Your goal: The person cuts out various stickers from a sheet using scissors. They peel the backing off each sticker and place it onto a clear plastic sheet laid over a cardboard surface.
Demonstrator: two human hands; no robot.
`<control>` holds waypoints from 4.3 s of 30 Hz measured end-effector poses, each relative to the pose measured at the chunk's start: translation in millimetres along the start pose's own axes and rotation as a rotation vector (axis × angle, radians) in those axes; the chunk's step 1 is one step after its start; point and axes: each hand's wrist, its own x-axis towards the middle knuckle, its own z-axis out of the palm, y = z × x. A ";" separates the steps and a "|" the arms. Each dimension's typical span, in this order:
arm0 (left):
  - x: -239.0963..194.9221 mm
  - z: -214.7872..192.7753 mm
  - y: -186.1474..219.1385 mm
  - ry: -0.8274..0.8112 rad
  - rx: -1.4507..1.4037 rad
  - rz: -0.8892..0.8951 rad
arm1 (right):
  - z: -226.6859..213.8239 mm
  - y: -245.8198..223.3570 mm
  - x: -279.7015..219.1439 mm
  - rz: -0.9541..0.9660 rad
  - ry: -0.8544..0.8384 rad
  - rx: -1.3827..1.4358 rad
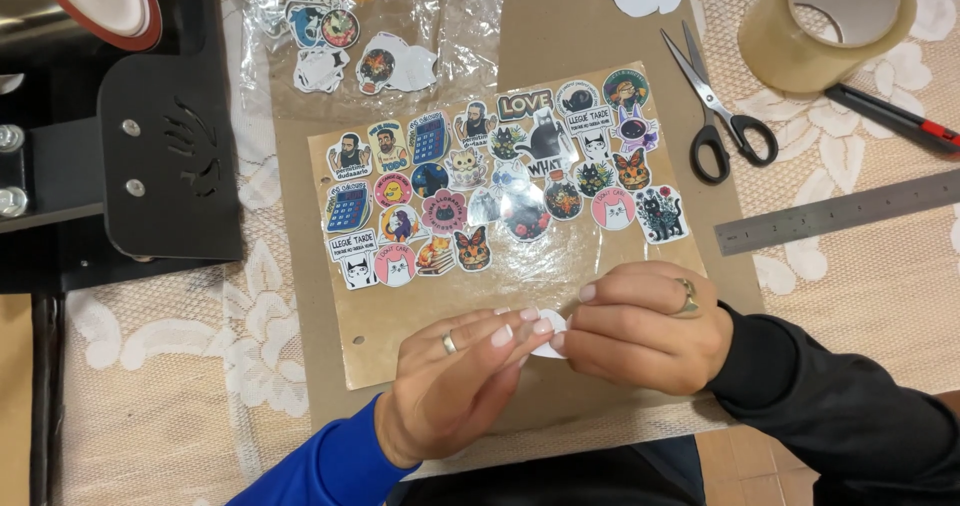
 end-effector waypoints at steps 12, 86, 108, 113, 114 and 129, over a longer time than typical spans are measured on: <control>-1.8 0.3 -0.7 0.021 0.027 -0.001 | 2.8 -2.1 -3.5 0.055 0.002 0.027; -5.6 -6.8 -52.5 -0.501 0.345 -0.202 | -66.9 48.6 81.1 1.052 -0.060 0.286; 16.2 -24.0 -36.7 -0.020 -0.818 -0.688 | -9.5 50.0 71.1 0.532 -0.285 0.385; 13.3 -27.7 -34.6 0.028 -0.977 -0.713 | 9.0 46.4 66.9 0.529 -0.206 0.461; 11.1 -26.9 -36.0 0.033 -1.008 -0.734 | 12.5 46.0 65.8 0.516 -0.184 0.494; 12.0 -17.2 -35.2 0.309 -0.455 -0.802 | 12.4 60.6 66.8 0.690 -0.529 0.341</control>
